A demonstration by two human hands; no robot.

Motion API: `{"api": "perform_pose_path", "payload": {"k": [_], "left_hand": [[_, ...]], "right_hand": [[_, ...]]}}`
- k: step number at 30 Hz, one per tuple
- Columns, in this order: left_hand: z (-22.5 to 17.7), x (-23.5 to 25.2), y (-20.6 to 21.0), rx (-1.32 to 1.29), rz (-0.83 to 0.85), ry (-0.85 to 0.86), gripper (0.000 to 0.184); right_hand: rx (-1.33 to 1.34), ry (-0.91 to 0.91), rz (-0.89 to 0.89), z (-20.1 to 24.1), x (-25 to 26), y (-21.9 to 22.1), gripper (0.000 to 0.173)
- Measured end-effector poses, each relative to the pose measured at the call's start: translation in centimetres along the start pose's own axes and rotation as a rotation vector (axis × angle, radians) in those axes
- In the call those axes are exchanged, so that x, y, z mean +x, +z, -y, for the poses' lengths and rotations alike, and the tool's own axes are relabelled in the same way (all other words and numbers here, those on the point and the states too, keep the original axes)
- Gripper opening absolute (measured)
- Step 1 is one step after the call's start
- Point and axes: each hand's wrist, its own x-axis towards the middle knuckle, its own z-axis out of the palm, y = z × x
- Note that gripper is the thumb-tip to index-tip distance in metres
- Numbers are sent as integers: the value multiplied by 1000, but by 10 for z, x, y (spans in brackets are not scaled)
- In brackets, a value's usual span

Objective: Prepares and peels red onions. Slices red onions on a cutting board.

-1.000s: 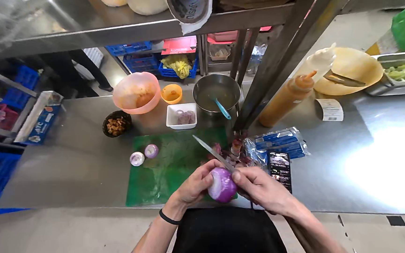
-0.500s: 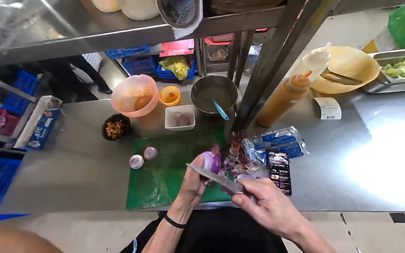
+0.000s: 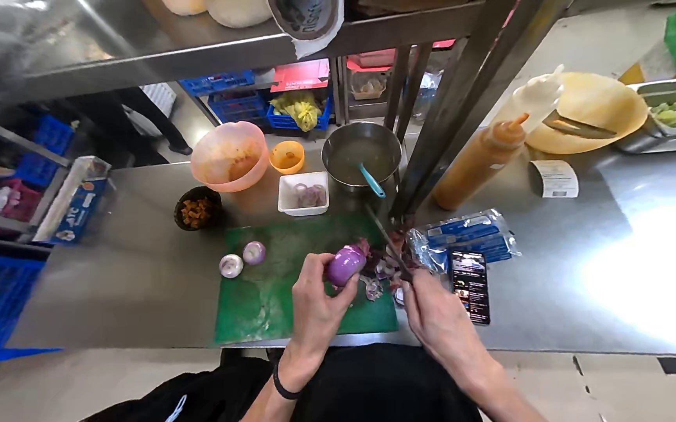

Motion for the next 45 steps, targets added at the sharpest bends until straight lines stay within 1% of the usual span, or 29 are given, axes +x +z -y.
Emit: {"api": "perform_pose_path", "payload": {"k": [3,7,10,14,17,20,22,24,26,27,29,30,32,33,34,36,38,41,42,43,45], "left_hand": [[-4,0,2,210,3,164,37],[-11,0,4,292,17,275,36],[-10,0,5,281,38,296,36],[-7,-3,8,264,25,318,34],[-2,-7,12,237,49,322,35],[-1,-12,14,143,82,357,36],[-4,-15,12,31,103,363,36],[-5,-16,15,-115,134,288,37],[-1,-16,22,-303,169,126,40],[2,-15,25,-405,203,22,41],[4,-13,27,-598,272,-192,45],[3,-13,27,-655,292,-277,45],[1,-12,28,-721,307,-368,44],[1,-12,30,-748,321,-385,44],[2,-14,32,-787,341,-407,44],[4,-18,39,-933,379,-513,51],[3,-18,41,-1100,372,-658,59],[9,-12,39,-1228,314,-750,60],[14,-11,36,-1230,288,-753,58],[20,-9,32,-1194,255,-742,53],[38,-3,22,-1023,172,-695,42]], "right_hand": [[-54,-71,-70,18,2,-4,24],[-112,-76,-79,21,1,2,16],[-148,-48,-49,19,-2,3,16],[-153,-19,-21,18,-6,5,19],[-172,17,-13,16,-8,10,17],[-211,132,92,2,-10,17,12],[-204,202,137,-14,-15,24,15],[-177,235,137,-23,-17,21,19],[-52,282,133,-27,-17,13,21],[84,349,154,-27,-14,7,26],[462,543,233,-24,-9,-6,39],[661,624,265,-21,-7,-11,43],[959,685,313,-14,-3,-14,49],[1063,686,324,-10,0,-12,51],[1152,693,309,-6,0,-9,48],[1288,714,218,-1,1,-3,36],[1326,725,118,1,1,2,23],[1275,787,46,-5,2,6,18],[1194,817,42,-10,1,8,18],[1055,830,59,-18,0,12,21],[663,798,108,-43,-6,24,32]]}}
